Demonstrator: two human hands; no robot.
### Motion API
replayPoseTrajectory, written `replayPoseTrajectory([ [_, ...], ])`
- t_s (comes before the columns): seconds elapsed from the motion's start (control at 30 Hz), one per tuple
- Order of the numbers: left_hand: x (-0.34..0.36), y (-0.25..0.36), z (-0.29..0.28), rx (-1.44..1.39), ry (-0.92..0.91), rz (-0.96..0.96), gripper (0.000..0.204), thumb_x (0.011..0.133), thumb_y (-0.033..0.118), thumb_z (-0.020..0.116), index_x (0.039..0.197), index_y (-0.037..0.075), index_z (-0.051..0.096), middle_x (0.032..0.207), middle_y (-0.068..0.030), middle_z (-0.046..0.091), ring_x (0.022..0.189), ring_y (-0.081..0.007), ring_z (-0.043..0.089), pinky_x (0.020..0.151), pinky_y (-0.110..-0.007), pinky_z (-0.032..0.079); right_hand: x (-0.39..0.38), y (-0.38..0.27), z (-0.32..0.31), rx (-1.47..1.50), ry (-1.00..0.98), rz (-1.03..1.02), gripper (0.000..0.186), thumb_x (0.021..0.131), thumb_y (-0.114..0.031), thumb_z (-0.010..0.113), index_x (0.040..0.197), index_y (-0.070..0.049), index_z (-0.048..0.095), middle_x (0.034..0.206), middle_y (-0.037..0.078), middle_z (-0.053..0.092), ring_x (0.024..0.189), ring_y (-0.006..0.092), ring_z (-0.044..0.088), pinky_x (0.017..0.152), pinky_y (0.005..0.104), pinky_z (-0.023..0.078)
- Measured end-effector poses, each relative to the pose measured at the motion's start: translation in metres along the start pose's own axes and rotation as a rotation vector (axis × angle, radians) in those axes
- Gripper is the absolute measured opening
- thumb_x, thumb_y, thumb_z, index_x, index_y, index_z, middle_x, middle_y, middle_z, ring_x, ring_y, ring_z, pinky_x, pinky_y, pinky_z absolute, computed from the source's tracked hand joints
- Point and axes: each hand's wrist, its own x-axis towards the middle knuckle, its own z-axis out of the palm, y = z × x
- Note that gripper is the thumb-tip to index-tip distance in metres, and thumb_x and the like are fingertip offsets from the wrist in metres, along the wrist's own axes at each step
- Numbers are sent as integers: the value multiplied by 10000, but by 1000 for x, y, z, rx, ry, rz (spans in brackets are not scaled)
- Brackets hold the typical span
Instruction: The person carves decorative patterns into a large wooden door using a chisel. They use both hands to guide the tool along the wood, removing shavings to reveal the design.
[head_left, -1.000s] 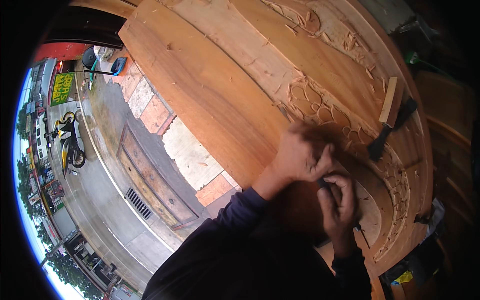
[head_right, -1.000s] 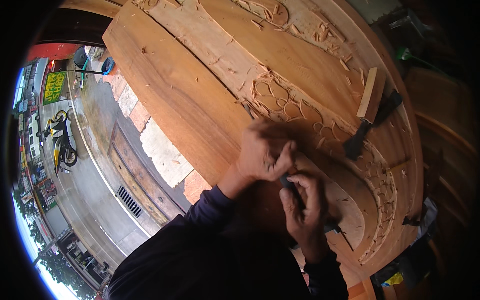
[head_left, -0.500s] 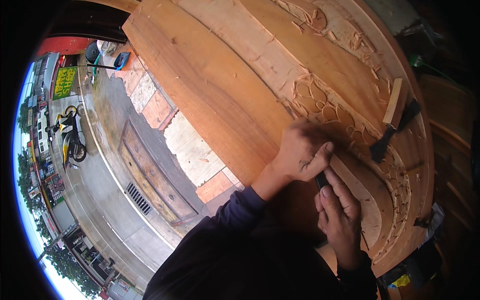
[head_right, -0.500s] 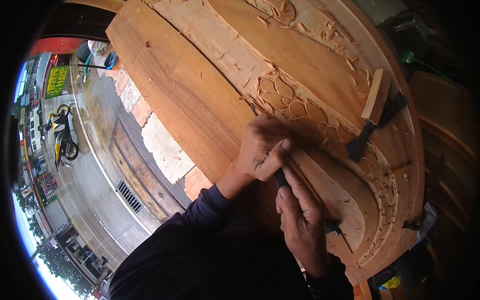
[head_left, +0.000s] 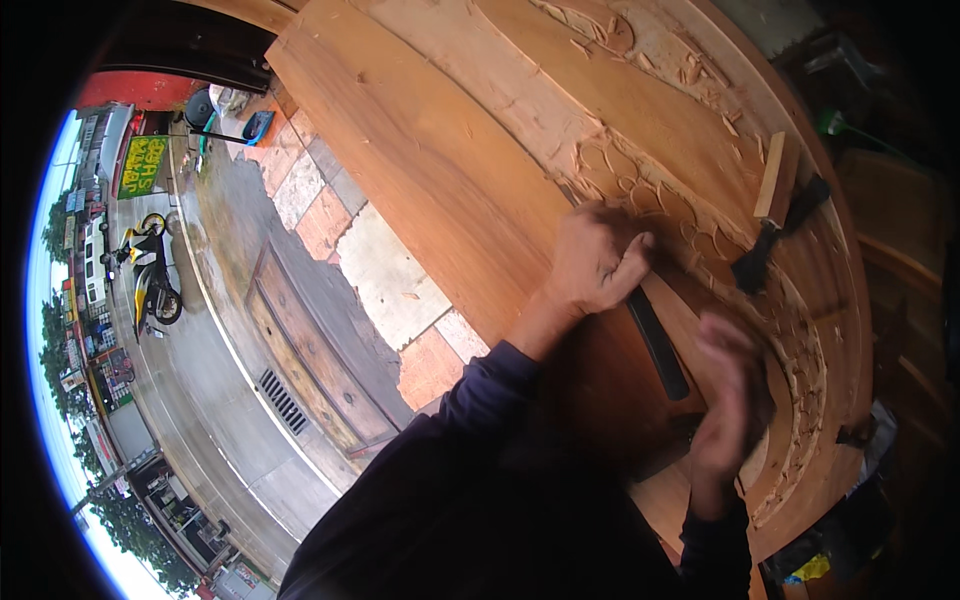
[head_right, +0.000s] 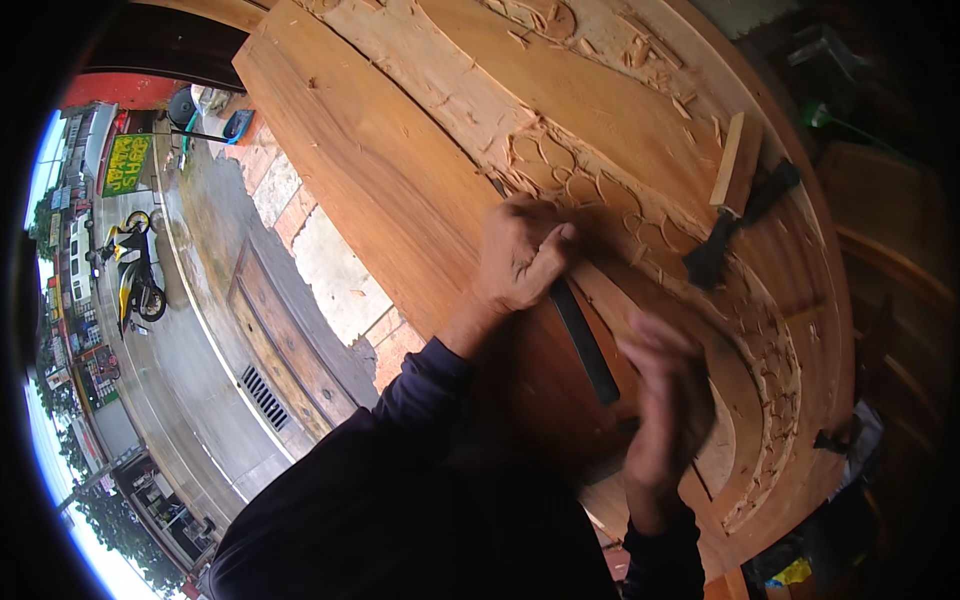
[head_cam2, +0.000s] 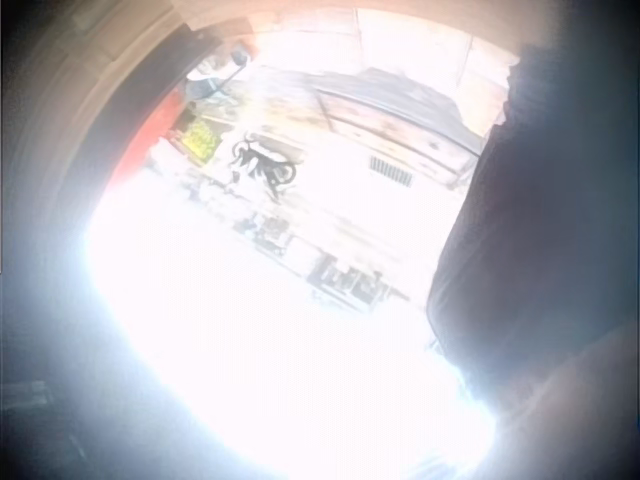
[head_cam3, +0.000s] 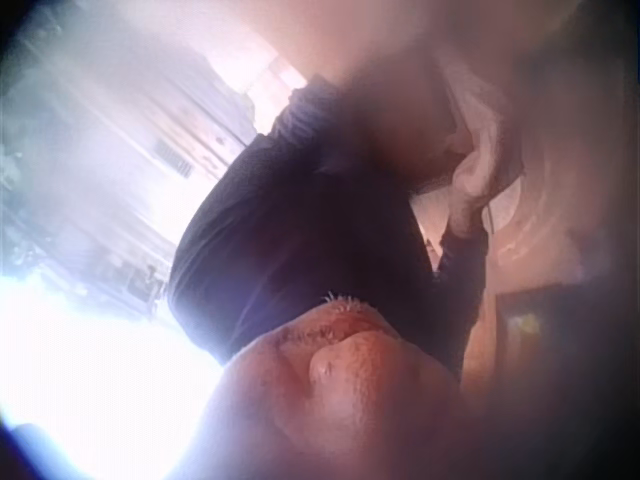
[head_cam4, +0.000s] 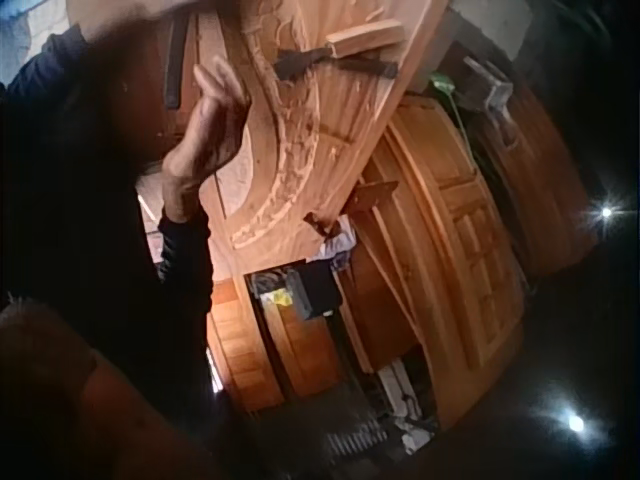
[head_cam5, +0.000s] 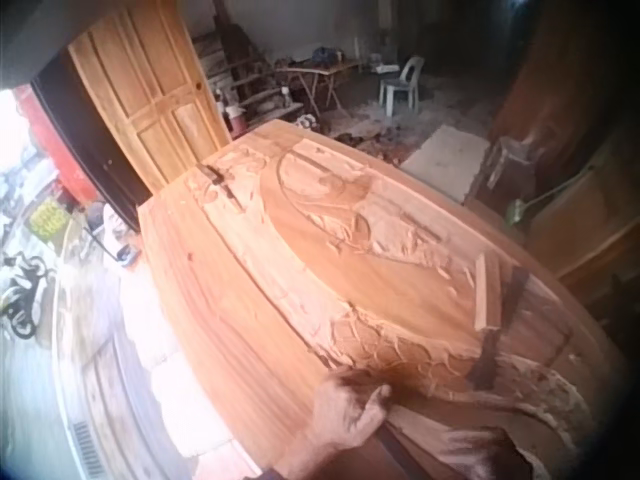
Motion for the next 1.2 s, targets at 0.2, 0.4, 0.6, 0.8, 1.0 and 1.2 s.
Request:
replayPoseTrajectory([
  [0.2,3,-4,5,-90,-7,1,331,867,154,607,569,53,504,574,-145,480,580,-375,490,605,-449,381,15,7,40,422,62,-4,470,983,-201,322,974,124,661,1036,261,688,1016,365,672,943,456,541],
  [0.4,-3,-3,9,9,-43,11,325,850,189,649,585,43,527,650,-162,586,643,-395,560,645,-498,427,-25,34,35,210,124,5,351,1011,-153,338,939,40,621,935,154,624,929,305,626,878,376,521],
  [0.6,0,0,0,154,-28,132,247,817,200,664,619,68,596,675,-123,618,674,-337,572,751,-473,432,1,21,79,291,58,363,145,1061,-122,599,1135,2,615,930,89,579,879,190,589,801,334,502],
  [0.8,-25,36,29,-9,-137,206,250,900,279,668,721,105,665,731,-66,636,717,-278,582,703,-414,408,-64,33,43,396,-133,607,279,1073,-145,601,1326,-32,567,879,11,557,673,65,498,590,248,419],
  [1.0,-9,22,17,29,-206,170,280,948,328,664,767,118,697,752,-70,648,777,-276,640,710,-409,444,4,24,13,431,-360,638,220,1090,-105,543,1295,-61,609,863,10,606,590,43,488,523,226,385],
  [1.2,-2,17,10,53,-165,111,258,938,273,616,754,103,675,748,-92,645,784,-296,648,693,-410,441,31,4,8,209,-424,494,207,1071,-60,544,1262,-12,610,884,100,635,689,154,609,631,312,491],
])
